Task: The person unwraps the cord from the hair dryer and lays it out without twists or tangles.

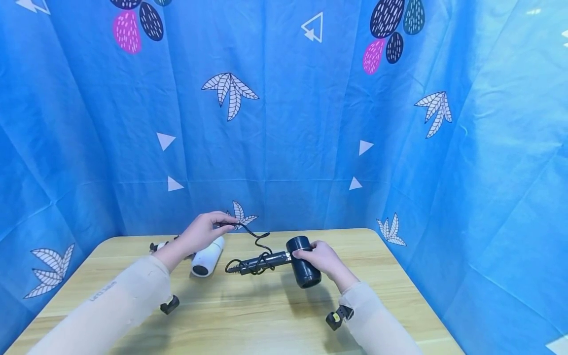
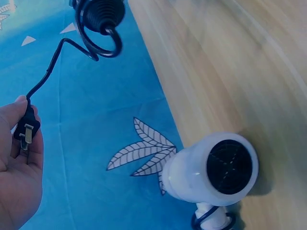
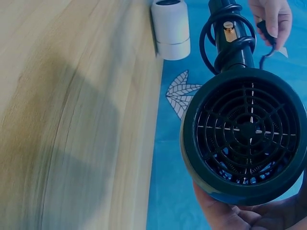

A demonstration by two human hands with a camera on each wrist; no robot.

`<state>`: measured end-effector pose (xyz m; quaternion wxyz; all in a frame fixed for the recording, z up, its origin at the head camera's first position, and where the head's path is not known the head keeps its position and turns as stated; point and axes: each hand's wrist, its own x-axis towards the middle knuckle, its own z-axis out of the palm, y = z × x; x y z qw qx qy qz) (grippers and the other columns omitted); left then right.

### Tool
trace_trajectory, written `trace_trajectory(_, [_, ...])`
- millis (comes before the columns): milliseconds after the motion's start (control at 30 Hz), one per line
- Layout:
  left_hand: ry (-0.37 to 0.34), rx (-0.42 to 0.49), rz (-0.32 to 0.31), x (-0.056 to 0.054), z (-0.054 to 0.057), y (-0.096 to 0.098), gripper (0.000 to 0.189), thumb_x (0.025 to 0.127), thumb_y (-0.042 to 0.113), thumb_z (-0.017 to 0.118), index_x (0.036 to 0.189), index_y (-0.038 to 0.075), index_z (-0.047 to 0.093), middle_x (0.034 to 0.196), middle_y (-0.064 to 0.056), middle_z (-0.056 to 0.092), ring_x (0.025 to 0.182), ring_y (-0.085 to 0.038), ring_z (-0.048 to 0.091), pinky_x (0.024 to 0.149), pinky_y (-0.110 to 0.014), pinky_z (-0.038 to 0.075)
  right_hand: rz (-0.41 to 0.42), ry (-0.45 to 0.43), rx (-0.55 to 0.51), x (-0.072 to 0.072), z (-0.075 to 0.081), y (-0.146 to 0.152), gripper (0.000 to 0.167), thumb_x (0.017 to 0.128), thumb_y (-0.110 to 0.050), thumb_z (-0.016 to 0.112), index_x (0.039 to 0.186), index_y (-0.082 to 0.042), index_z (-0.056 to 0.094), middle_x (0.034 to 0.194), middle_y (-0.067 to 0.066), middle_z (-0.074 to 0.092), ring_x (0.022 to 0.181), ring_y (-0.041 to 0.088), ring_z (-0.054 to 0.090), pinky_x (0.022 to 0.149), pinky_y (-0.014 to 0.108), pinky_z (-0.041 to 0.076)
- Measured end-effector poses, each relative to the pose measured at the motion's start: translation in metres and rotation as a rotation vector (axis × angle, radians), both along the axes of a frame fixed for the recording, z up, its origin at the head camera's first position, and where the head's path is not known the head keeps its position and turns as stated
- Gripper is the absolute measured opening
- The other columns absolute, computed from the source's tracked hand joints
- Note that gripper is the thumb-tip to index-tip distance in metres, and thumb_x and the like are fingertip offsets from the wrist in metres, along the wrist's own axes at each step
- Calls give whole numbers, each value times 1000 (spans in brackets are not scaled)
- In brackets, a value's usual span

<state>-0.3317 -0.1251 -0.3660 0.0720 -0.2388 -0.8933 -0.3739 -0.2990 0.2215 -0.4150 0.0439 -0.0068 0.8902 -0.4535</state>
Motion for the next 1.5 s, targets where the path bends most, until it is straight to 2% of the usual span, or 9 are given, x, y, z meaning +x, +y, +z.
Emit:
trace_trajectory(300, [-39, 11, 6, -5, -27, 0, 24, 98, 18, 67, 120, 19, 73, 123, -3, 67, 113, -25, 62, 92, -43, 54, -5, -13, -10, 1, 0, 2, 66, 85, -40, 76, 122, 10, 55, 103, 18, 65, 85, 23, 67, 74, 40, 59])
trace_trajectory(600, [-97, 48, 60, -7, -52, -1, 22, 97, 19, 68, 118, 18, 74, 121, -2, 68, 109, -23, 64, 88, -40, 56, -7, -10, -20, 3, 0, 4, 65, 85, -40, 75, 122, 10, 56, 102, 17, 66, 84, 22, 67, 74, 40, 58])
trace_trajectory(800, [-133, 101, 42, -4, -65, -2, 22, 96, 17, 69, 118, 14, 74, 121, -3, 69, 109, -22, 65, 90, -39, 56, -9, -24, -42, 4, 1, 5, 65, 86, -39, 74, 123, 10, 54, 104, 19, 66, 85, 23, 68, 75, 41, 59])
trace_trajectory(1033, [-140, 137, 22, -1, -82, -6, 20, 96, 13, 69, 114, 13, 75, 113, -2, 71, 107, -21, 66, 89, -36, 56, -13, -35, -48, 5, 1, 6, 65, 86, -39, 74, 124, 11, 54, 105, 19, 65, 86, 23, 67, 75, 41, 59])
trace_trajectory(1267, [-135, 147, -1, 7, -90, -8, 20, 96, 9, 68, 114, 9, 74, 113, -4, 71, 107, -23, 65, 90, -37, 56, -22, -26, -39, 4, 1, 8, 67, 87, -40, 73, 125, 11, 53, 106, 20, 65, 87, 24, 67, 77, 41, 59])
trace_trajectory(1500, [-134, 175, -35, 16, -96, -11, 19, 95, 11, 68, 113, 6, 74, 112, -8, 72, 104, -24, 67, 88, -34, 57, -39, -23, -55, 3, 0, 11, 67, 87, -41, 73, 124, 11, 53, 106, 20, 64, 88, 24, 67, 76, 41, 59])
